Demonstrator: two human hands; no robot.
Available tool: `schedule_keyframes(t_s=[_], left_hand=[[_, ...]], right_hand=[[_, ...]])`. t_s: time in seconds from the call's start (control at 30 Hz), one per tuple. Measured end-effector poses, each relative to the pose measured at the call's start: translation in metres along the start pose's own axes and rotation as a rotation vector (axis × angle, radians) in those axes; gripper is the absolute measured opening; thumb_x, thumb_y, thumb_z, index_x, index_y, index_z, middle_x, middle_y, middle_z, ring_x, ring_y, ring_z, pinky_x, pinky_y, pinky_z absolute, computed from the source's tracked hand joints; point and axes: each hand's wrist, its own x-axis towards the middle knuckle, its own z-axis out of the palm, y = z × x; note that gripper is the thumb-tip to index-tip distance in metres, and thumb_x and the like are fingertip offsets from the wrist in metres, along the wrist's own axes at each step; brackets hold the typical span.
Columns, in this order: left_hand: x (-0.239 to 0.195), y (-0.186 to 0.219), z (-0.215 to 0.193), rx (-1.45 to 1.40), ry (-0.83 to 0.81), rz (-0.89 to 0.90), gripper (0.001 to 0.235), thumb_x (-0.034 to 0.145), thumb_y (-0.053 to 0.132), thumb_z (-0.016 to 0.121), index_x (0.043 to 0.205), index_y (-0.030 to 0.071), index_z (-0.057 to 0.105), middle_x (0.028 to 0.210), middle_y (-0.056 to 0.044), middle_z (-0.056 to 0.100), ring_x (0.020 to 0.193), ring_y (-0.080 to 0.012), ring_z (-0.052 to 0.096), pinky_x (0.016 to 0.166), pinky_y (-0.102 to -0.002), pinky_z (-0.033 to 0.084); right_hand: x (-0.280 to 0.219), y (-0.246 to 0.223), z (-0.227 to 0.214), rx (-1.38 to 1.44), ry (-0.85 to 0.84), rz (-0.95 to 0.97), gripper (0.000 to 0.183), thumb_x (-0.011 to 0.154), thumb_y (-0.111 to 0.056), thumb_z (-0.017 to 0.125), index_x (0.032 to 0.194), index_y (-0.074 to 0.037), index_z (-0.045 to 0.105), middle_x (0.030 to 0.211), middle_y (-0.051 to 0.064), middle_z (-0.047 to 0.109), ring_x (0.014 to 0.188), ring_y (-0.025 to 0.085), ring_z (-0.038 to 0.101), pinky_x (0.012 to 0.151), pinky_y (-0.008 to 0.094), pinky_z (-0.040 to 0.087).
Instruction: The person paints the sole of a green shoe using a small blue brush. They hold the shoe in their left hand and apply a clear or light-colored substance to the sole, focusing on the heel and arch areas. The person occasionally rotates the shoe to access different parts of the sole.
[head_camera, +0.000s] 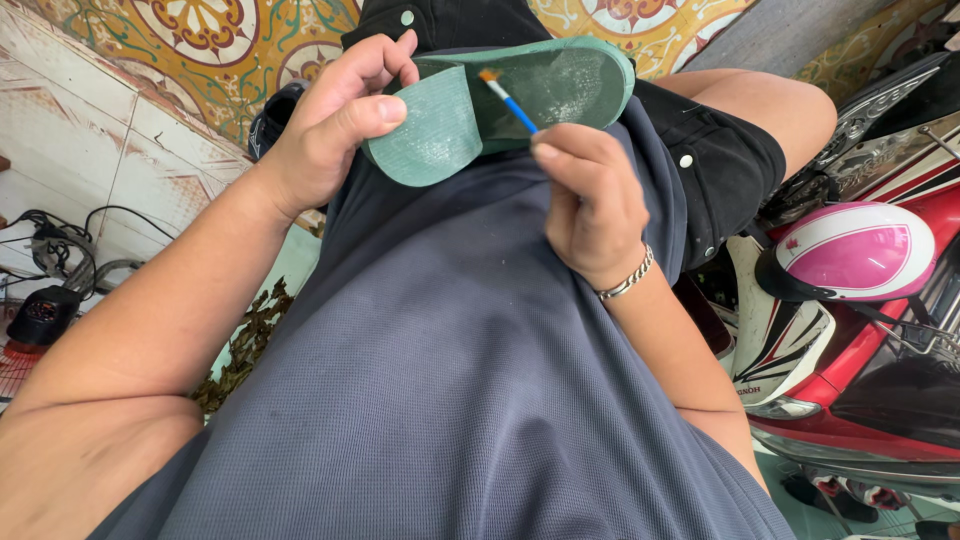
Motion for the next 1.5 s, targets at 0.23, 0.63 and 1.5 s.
schedule_keyframes(t_s=[0.23,0.63,1.5], left_hand=[[0.002,0.002,0.0,0.064,0.001,-0.004,0.04,0.097,0.042,0.056,0.11,0.005,0.048,0.092,0.0,0.046,0.089,-0.0087,0.046,0.139,-0.043,0.013],[0.003,0.0,-0.002,-0.019,-0.011,-0.023,0.041,0.098,0.042,0.058,0.111,0.005,0.048,0.096,0.0,0.049,0.096,-0.0094,0.049,0.139,-0.043,0.011],[0.024,0.015,-0.061,0.019,-0.323,-0.551,0.113,0.074,0.067,0.064,0.162,0.007,0.027,0.159,-0.012,0.041,0.147,-0.0219,0.036,0.119,-0.037,0.023]], right_hand=[[-0.004,-0.002,-0.004,0.144,0.046,0.099,0.031,0.1,0.024,0.06,0.117,-0.001,0.054,0.109,0.018,0.066,0.096,0.026,0.07,0.084,0.03,0.06],[-0.017,0.004,-0.01,0.163,0.059,0.18,0.027,0.106,0.018,0.056,0.122,-0.003,0.052,0.106,0.018,0.065,0.087,0.021,0.069,0.073,0.027,0.057],[0.022,0.233,-0.031,-0.315,0.911,0.187,0.004,0.099,0.006,0.07,0.1,0.005,0.067,0.09,0.009,0.066,0.077,0.019,0.062,0.07,0.031,0.051]])
